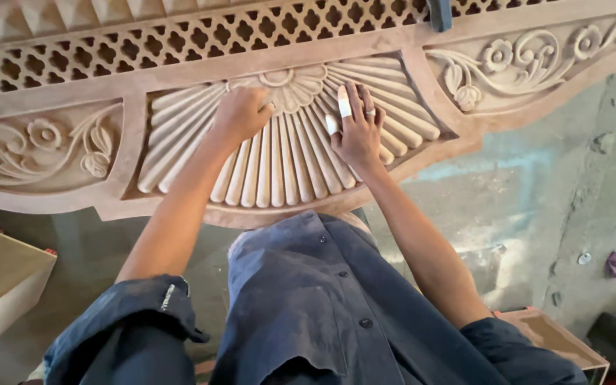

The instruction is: The person sands a large, intricately carved wooden panel using a white sanding block. They systematically smooth the fan-shaped relief, floral carvings, and lattice sections, moving the block along the contours of the design.

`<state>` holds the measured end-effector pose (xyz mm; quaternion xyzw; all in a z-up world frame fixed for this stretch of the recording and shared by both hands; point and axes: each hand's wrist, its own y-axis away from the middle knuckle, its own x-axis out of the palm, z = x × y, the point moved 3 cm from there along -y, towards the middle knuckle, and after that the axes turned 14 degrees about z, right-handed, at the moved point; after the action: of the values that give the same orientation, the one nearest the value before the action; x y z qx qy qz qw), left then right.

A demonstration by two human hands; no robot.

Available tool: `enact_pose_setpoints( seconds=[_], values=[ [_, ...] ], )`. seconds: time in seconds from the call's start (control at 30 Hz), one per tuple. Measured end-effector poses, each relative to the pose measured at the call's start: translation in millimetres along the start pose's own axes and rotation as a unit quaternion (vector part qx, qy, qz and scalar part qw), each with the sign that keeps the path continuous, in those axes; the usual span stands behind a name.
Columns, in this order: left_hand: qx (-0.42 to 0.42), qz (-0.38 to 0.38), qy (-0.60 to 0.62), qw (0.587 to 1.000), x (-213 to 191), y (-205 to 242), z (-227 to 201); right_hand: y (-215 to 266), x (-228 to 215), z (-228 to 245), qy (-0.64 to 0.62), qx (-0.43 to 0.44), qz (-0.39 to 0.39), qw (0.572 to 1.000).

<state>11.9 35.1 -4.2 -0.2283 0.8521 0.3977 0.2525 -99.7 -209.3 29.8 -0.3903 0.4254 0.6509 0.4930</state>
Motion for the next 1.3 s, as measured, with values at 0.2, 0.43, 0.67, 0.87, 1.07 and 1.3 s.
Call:
enact_pose_setpoints(
  seconds=[0.2, 0.43, 0.67, 0.87, 1.07, 1.3],
  values=[
    [0.05, -0.05, -0.053, 0.996, -2.1, -7.0, -23.4, -4.6, -0.5, 2.0, -0.014, 0.011, 0.016, 1.0],
    [-0.013, -0.076, 0.039, 0.996, 2.2, 13.3, -20.0, -4.0, 0.9, 0.2, -0.006, 0.003, 0.006, 1.0],
    [-0.037, -0.17, 0.035, 0.984, 19.6, 5.6, -28.8, -0.4, 1.6, -2.0, 0.0, 0.005, -0.001, 1.0],
    [-0.102, -0.178, 0.064, 0.977, 18.7, -4.5, -25.6, -5.7, -1.0, 4.0, -0.011, 0.014, 0.014, 1.0],
    [-0.114, -0.196, 0.063, 0.972, 25.2, -4.3, -26.5, -1.5, -0.4, 1.1, -0.005, -0.001, -0.004, 1.0],
    [-0.095, -0.202, 0.064, 0.973, 6.9, 27.5, -8.9, -5.8, 3.2, 0.8, -0.009, 0.009, 0.0, 1.0]
  ],
)
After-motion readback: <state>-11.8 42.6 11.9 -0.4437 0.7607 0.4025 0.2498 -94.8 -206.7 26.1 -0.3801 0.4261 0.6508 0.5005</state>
